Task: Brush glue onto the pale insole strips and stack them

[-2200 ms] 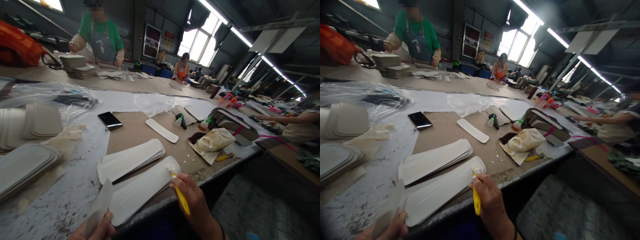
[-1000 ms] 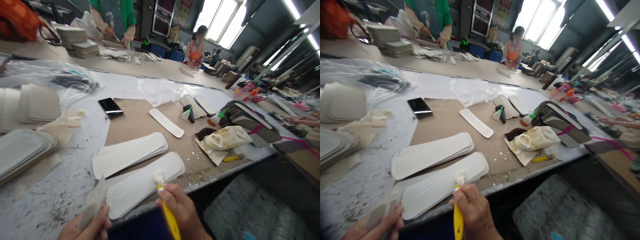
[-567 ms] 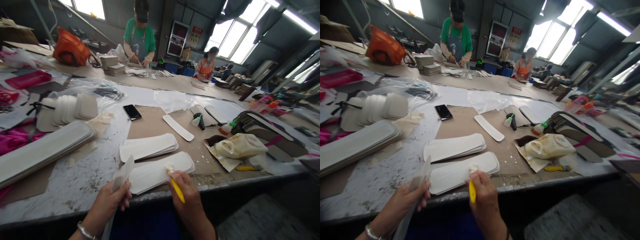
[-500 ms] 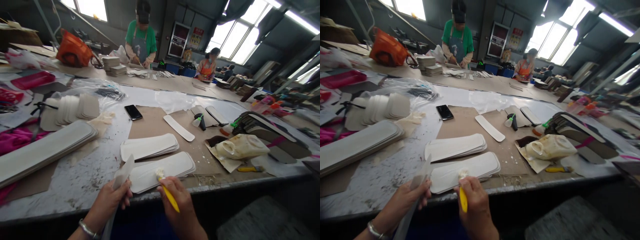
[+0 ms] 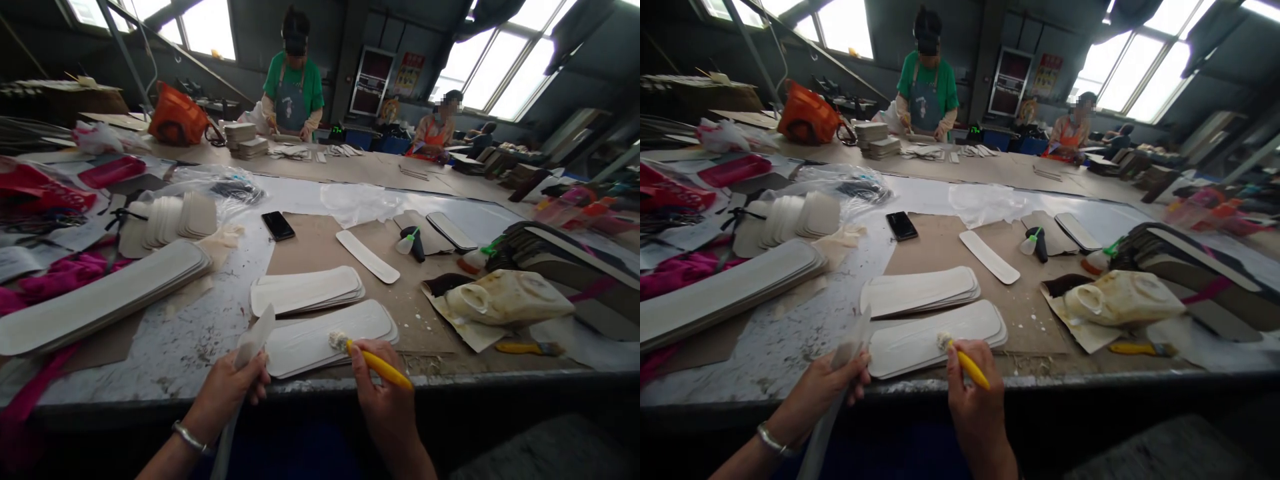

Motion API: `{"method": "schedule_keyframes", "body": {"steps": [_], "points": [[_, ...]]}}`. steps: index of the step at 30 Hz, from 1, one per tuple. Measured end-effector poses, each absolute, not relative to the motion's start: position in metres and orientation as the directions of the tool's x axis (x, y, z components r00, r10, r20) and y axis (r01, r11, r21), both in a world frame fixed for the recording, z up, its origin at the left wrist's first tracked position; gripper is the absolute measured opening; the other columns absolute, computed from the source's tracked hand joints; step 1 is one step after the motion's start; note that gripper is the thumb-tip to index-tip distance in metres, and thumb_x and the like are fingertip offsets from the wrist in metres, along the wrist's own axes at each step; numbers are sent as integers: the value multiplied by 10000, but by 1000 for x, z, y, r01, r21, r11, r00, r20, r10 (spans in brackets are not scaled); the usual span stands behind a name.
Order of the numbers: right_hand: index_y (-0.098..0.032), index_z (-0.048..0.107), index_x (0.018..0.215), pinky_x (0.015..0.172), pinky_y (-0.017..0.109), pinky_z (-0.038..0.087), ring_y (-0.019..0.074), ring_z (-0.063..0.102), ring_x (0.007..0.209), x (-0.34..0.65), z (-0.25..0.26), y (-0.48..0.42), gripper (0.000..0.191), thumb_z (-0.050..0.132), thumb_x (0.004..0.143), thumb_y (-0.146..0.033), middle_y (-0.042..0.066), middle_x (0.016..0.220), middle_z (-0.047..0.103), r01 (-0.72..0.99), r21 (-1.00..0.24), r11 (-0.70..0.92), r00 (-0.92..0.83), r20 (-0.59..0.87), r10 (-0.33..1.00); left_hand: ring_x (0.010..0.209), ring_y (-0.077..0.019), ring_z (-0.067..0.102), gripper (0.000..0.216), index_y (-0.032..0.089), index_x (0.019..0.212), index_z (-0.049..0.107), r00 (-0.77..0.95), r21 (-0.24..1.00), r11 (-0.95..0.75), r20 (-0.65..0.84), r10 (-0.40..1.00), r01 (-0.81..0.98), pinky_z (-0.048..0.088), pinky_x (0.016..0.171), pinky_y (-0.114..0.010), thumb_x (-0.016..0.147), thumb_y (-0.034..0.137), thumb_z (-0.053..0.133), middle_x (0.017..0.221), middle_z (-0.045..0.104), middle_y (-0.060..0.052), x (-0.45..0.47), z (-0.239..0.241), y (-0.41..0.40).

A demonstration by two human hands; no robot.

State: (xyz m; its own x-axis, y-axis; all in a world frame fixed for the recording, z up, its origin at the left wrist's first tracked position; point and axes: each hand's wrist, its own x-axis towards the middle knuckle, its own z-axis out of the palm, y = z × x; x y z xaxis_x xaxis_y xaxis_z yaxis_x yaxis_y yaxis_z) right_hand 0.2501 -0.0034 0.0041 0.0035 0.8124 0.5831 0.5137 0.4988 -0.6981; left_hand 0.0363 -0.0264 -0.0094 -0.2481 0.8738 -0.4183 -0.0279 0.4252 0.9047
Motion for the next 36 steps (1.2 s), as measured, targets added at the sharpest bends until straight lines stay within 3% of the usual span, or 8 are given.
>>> {"method": "schedule_keyframes", "body": {"steps": [5, 8, 11, 16, 23, 32, 36], "points": [[-173, 631, 835, 608, 266, 546, 159, 635, 668, 209, -2, -10, 142, 522, 886, -248, 42, 739, 646, 249, -875, 415, -26, 422, 906, 370, -109, 511, 332, 166, 540, 561, -223, 904, 427, -416, 881, 3, 414, 392, -222, 642, 470, 651, 416, 577, 15, 34, -12, -25], [-160, 629, 833, 614, 267, 547, 162, 640, 677, 197, -9, -5, 143, 538, 879, -260, 52, 738, 652, 201, -896, 396, -39, 397, 917, 374, -108, 505, 331, 174, 539, 560, -246, 907, 422, -406, 880, 12, 407, 396, -220, 652, 475, 639, 409, 572, 21, 35, -11, -26], [-159, 634, 835, 677, 291, 544, 168, 637, 723, 212, -12, 4, 121, 535, 877, -215, 58, 758, 645, 347, -807, 478, -26, 501, 865, 375, -108, 494, 321, 182, 526, 559, -266, 907, 421, -401, 876, 19, 405, 402, -220, 654, 465, 637, 394, 559, 27, 38, -9, -27], [-164, 626, 870, 705, 306, 551, 171, 639, 753, 265, -8, 24, 103, 525, 874, -147, 60, 782, 647, 620, -548, 562, -10, 710, 704, 387, -119, 501, 321, 184, 525, 560, -281, 911, 411, -389, 877, 23, 410, 405, -239, 626, 475, 650, 432, 577, 21, 40, -4, -27], [-171, 619, 881, 684, 313, 562, 177, 637, 748, 309, 7, 33, 94, 529, 876, -146, 62, 788, 636, 775, -343, 531, -81, 779, 622, 378, -115, 493, 329, 178, 492, 563, -275, 912, 409, -387, 880, 24, 401, 402, -230, 606, 472, 657, 402, 563, 19, 40, -5, -23], [-169, 615, 961, 687, 342, 569, 212, 651, 793, 309, 7, 15, 125, 510, 892, -172, 97, 855, 648, 828, -219, 516, -224, 715, 663, 361, -116, 477, 368, 181, 476, 563, -251, 909, 414, -390, 886, 47, 390, 407, -234, 616, 515, 629, 367, 545, 16, 38, -9, -22], [-185, 603, 974, 688, 292, 559, 184, 645, 776, 281, 6, -3, 142, 510, 881, -131, 73, 832, 638, 722, -368, 587, -239, 663, 710, 362, -118, 475, 392, 184, 483, 563, -252, 901, 428, -398, 882, 75, 383, 412, -233, 635, 543, 601, 375, 552, 9, 36, -10, -22]]}}
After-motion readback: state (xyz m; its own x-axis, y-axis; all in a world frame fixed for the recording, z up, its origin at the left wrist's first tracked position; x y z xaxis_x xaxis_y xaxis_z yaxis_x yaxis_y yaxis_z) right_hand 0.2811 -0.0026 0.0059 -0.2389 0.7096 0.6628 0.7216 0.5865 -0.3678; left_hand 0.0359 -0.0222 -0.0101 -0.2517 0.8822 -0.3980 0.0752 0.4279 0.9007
